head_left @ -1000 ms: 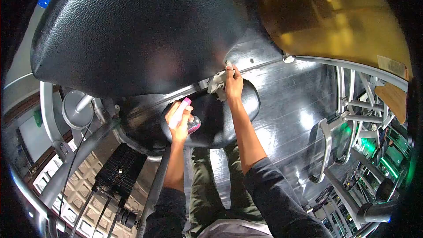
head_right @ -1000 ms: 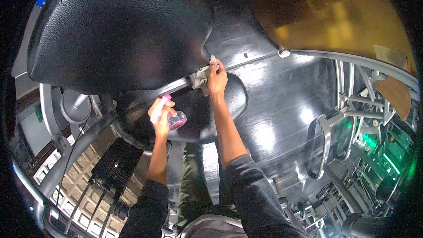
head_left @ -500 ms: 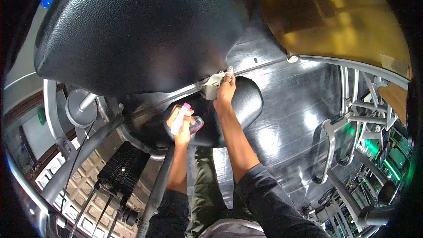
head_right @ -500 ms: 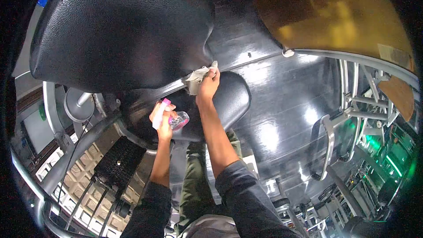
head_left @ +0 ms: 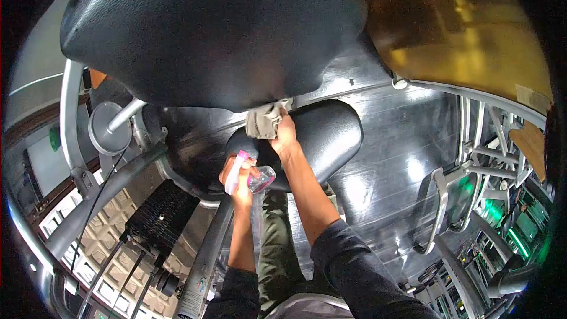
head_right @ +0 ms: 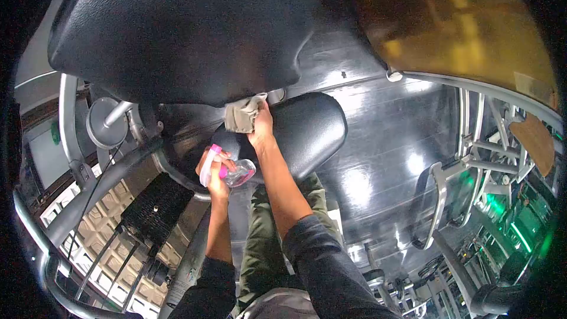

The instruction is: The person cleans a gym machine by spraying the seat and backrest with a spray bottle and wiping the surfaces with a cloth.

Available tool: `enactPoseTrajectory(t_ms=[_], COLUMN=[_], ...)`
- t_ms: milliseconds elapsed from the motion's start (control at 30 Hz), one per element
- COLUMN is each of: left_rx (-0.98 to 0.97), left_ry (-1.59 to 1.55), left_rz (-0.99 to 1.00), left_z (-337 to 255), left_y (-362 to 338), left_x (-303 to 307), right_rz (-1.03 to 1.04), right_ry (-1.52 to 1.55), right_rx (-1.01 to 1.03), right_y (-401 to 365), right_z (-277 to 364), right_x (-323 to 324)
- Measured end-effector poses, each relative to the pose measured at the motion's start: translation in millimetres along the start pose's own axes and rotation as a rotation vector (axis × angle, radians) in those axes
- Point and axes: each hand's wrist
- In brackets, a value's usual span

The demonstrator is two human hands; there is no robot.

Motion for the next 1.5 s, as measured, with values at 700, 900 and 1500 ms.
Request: enactPoseTrajectory(t_ms=[700, 900, 1500], left_rx=[-0.049, -0.001, 0.517], left_ry=[0.039, -0.061, -0.168], left_rz=[-0.154, -0.12, 0.127], left_z=[-13, -31, -31], left_y=[-11, -9, -2], left_x=[56, 82, 42], right_rz=[0.149, 0.175, 0.029], right_ry=[-0.287, -0.007, -0.371], right_rx=[-0.242, -0.166, 0.174], right_y=[-21, 5, -90], right_z=[-63, -73, 141], right_x=[-62, -37, 30])
Point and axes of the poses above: each hand's wrist, its own y-axis towards the middle knuckle, its own x-axis out of the back of the hand, z = x × y, and after that the axes turned 4 degrees about x, right-handed
